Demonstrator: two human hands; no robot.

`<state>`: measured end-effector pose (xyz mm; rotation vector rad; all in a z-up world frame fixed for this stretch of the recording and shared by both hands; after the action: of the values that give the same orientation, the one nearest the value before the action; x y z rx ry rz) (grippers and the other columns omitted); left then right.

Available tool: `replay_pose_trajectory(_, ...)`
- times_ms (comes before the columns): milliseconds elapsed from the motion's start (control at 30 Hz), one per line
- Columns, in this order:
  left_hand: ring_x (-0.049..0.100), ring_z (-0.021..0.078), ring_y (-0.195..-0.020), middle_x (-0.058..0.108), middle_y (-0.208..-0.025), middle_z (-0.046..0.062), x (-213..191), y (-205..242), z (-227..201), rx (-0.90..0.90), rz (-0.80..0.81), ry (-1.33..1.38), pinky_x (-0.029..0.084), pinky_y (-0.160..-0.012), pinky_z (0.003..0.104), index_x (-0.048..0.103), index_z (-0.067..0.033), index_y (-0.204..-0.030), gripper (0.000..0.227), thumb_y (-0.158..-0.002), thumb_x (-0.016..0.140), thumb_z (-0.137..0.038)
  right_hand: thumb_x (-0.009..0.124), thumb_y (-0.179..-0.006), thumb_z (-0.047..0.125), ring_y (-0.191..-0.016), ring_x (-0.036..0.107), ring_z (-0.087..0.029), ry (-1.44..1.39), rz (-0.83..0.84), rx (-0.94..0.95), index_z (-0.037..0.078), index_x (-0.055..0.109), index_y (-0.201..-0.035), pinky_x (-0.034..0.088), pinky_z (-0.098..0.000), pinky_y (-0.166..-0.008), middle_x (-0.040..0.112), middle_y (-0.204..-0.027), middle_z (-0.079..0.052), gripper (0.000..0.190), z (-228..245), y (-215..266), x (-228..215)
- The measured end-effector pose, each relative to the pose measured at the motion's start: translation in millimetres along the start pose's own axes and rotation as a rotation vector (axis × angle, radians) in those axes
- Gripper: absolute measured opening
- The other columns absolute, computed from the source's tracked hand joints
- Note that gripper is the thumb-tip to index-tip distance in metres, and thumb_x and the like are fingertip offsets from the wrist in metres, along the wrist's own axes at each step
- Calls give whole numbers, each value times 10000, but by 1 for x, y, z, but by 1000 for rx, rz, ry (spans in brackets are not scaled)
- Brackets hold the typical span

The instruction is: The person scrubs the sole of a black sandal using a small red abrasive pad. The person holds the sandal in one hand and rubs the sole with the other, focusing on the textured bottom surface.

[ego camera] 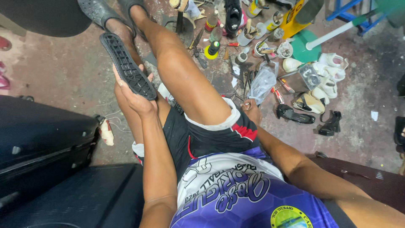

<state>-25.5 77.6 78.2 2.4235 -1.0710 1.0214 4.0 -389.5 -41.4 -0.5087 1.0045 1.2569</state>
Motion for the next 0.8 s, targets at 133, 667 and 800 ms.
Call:
replay_pose_trajectory(133, 611, 382, -1275, 531, -1468, 121, -1, -4, -3, -156, 27, 220, 564, -998, 584, 296, -193, -1600, 711, -1018, 348, -599, 689, -915, 332, -903, 702, -414, 90, 2, -43, 198, 658, -1075, 510, -522, -766, 737, -912, -165, 211, -7, -11, 8)
replay_pose_trajectory(667, 509, 393, -1412, 487, -1562, 184, 10, -8, 15, -285, 219, 497, 435, -1156, 612, 395, -117, -1574, 670, -1064, 339, -548, 818, -780, 249, -919, 708, -265, -171, 79, -281, 125, 604, -1233, 492, -401, -769, 760, -1011, -83, 516, -22, -16, 11)
replay_pose_trajectory(800, 468, 387, -1472, 476, -1583, 179, 8, -3, 14, -269, 143, 493, 379, -1215, 609, 403, -72, -1569, 683, -1061, 347, -526, 854, -793, 238, -980, 738, -228, -331, 128, -318, 103, 650, -1147, 541, -333, -827, 762, -1043, -94, 431, -18, -5, 3)
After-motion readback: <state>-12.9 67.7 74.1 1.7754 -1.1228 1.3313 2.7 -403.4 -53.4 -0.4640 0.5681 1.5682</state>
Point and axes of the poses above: each hand's wrist, its own y-axis away from the middle knuckle, its own x-axis out of the palm, z = x × y, the point moved 6 cm from there along -y, towards the middle knuckle
